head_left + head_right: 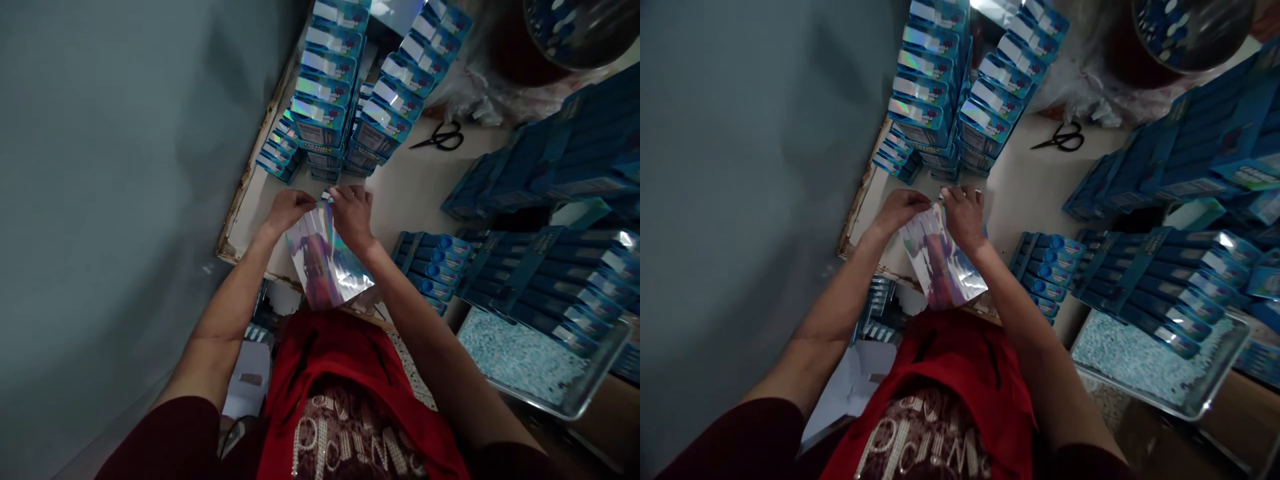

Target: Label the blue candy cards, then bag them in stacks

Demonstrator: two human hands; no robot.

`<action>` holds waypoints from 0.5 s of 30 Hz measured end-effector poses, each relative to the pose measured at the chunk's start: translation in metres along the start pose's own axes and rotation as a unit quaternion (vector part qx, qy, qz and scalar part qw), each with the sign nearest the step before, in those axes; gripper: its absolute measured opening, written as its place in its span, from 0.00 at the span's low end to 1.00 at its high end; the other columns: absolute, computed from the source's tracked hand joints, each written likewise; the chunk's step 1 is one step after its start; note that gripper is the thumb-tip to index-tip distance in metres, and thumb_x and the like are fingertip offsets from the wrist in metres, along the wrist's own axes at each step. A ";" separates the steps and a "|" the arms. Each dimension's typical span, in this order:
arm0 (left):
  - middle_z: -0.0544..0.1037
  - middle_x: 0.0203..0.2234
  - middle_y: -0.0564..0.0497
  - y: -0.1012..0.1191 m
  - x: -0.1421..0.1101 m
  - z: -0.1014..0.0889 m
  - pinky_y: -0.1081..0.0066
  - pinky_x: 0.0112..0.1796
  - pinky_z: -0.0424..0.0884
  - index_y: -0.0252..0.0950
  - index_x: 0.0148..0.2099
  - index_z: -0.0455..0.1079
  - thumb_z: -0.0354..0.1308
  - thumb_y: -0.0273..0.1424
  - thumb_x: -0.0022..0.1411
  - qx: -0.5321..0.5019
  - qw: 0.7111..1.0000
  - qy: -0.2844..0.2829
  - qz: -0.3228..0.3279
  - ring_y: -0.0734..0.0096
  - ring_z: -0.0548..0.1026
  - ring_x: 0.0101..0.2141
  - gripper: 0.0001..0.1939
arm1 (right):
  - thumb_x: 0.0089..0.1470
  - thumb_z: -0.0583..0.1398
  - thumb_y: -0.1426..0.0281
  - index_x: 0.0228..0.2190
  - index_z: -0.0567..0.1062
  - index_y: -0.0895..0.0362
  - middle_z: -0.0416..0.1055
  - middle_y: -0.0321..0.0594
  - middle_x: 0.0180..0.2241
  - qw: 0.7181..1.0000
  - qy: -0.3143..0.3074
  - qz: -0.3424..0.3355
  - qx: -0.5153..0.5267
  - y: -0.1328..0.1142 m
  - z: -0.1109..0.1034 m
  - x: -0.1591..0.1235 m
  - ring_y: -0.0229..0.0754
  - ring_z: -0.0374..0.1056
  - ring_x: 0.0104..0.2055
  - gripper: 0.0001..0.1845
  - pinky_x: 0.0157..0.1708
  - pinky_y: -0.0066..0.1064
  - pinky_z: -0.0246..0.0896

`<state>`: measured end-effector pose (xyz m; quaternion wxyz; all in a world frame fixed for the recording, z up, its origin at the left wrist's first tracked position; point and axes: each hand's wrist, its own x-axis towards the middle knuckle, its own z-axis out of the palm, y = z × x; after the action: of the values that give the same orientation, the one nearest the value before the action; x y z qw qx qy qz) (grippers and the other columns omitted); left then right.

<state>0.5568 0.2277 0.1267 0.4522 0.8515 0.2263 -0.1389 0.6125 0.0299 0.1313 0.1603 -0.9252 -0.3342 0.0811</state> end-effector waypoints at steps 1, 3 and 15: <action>0.86 0.34 0.46 0.001 -0.001 -0.001 0.63 0.48 0.74 0.35 0.41 0.85 0.65 0.32 0.60 0.002 1.000 -0.004 0.001 0.54 0.83 0.43 0.09 | 0.76 0.53 0.68 0.64 0.76 0.51 0.76 0.49 0.63 1.000 -0.001 -0.014 0.013 -0.005 0.005 -0.001 0.59 0.64 0.64 0.22 0.61 0.51 0.57; 0.86 0.34 0.46 0.001 -0.002 -0.002 0.62 0.49 0.74 0.36 0.40 0.85 0.64 0.32 0.61 0.004 1.000 -0.006 0.005 0.53 0.83 0.44 0.09 | 0.76 0.53 0.67 0.62 0.77 0.51 0.78 0.48 0.60 0.999 -0.004 -0.029 0.030 -0.011 0.015 -0.001 0.58 0.65 0.62 0.21 0.60 0.51 0.58; 0.84 0.28 0.48 0.002 -0.008 0.001 0.65 0.43 0.74 0.35 0.35 0.84 0.68 0.31 0.57 -0.020 0.998 0.029 -0.056 0.58 0.81 0.37 0.06 | 0.71 0.55 0.74 0.65 0.74 0.54 0.67 0.52 0.73 0.997 -0.003 -0.069 0.044 -0.022 0.029 -0.054 0.60 0.61 0.71 0.25 0.69 0.56 0.54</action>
<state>0.5514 0.2238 0.1311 0.4535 0.8322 0.2893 -0.1344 0.5511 0.0183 0.1144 0.2056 -0.8916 -0.3939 0.0871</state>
